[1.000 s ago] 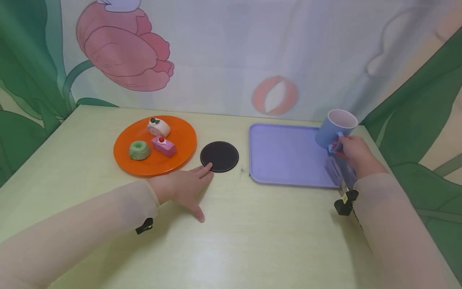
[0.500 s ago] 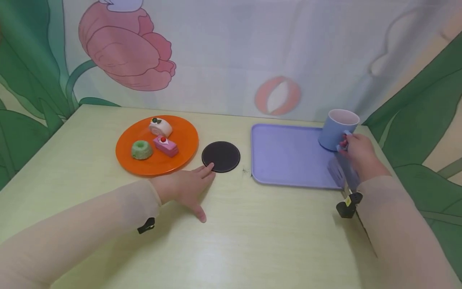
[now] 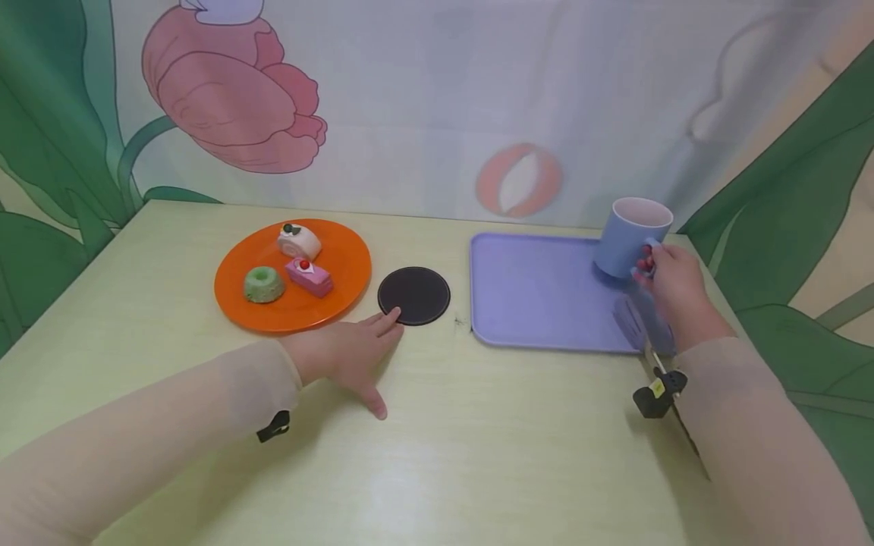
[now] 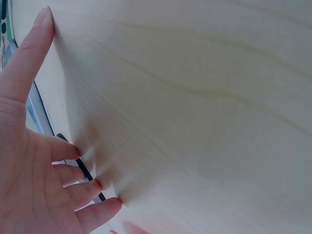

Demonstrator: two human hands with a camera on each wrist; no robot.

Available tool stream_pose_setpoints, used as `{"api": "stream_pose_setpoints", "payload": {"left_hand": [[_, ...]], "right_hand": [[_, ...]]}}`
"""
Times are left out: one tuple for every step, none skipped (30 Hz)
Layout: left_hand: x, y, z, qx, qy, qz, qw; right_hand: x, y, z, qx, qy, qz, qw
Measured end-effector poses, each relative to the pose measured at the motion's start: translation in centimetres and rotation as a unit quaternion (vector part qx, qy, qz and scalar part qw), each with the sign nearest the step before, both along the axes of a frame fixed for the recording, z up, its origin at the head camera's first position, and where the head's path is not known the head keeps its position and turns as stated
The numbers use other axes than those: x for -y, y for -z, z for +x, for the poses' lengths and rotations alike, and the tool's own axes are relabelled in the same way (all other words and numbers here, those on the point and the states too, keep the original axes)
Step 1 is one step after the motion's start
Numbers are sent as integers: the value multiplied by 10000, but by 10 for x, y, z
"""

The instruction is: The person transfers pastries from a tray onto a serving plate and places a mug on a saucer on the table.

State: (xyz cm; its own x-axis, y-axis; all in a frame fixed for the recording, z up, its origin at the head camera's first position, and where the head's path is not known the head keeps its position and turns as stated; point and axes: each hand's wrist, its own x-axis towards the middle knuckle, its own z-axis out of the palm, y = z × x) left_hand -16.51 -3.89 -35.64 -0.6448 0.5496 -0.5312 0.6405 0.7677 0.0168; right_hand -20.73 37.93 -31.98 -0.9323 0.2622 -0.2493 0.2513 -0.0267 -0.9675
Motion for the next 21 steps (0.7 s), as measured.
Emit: {"api": "stream_pose_setpoints", "payload": {"left_hand": [[0,0,0,-4,3,11,10000],[0,0,0,-14,18,9,10000],[-1,0,0,-19,24,2,10000],[-1,-1,0,-28,36,-13,10000],[-1,-1,1,-34,44,-20,10000],[-1,-1,1,-35,40,-13,10000],[-1,-1,1,-41,41,-8,10000],[-1,-2,1,-31,28,12,10000],[-1,-2,2,-15,11,40,10000],[0,-2,2,-7,-3,77,10000],[0,-2,2,15,-30,116,9999],[1,-3,2,38,-57,156,9999],[1,-3,3,60,-74,185,9998],[1,-3,3,80,-94,214,9997],[2,-2,2,90,-106,227,9996],[2,-2,2,86,-104,233,9996],[2,-1,2,78,-99,229,9997],[1,0,2,62,-91,214,9997],[1,0,1,35,-71,178,9998],[0,0,1,4,-59,138,9999],[0,0,1,-22,-44,88,9999]], "right_hand": [[1,-1,1,-33,55,-116,9999],[1,-2,2,-55,111,-222,9997],[2,-2,3,-83,136,-311,9994],[2,-3,5,-110,163,-391,9990],[3,-3,6,-146,152,-443,9988],[3,-4,8,-206,158,-525,9983],[4,-4,9,-282,148,-609,9976],[5,-5,11,-361,136,-680,9969],[5,-5,12,-465,127,-789,9957],[6,-5,14,-571,142,-949,9937],[6,-6,15,-689,146,-1124,9912],[7,-6,17,-790,141,-1236,9891],[8,-6,18,-855,103,-1299,9878],[9,-6,20,-904,68,-1358,9866],[9,-6,21,-938,47,-1422,9854],[10,-6,23,-957,2,-1440,9849],[11,-7,25,-977,-42,-1402,9853],[11,-7,26,-990,-93,-1318,9863],[12,-7,28,-1004,-118,-1342,9858],[12,-7,29,-1024,-139,-1323,9858],[12,-7,30,-1037,-153,-1304,9859]]}}
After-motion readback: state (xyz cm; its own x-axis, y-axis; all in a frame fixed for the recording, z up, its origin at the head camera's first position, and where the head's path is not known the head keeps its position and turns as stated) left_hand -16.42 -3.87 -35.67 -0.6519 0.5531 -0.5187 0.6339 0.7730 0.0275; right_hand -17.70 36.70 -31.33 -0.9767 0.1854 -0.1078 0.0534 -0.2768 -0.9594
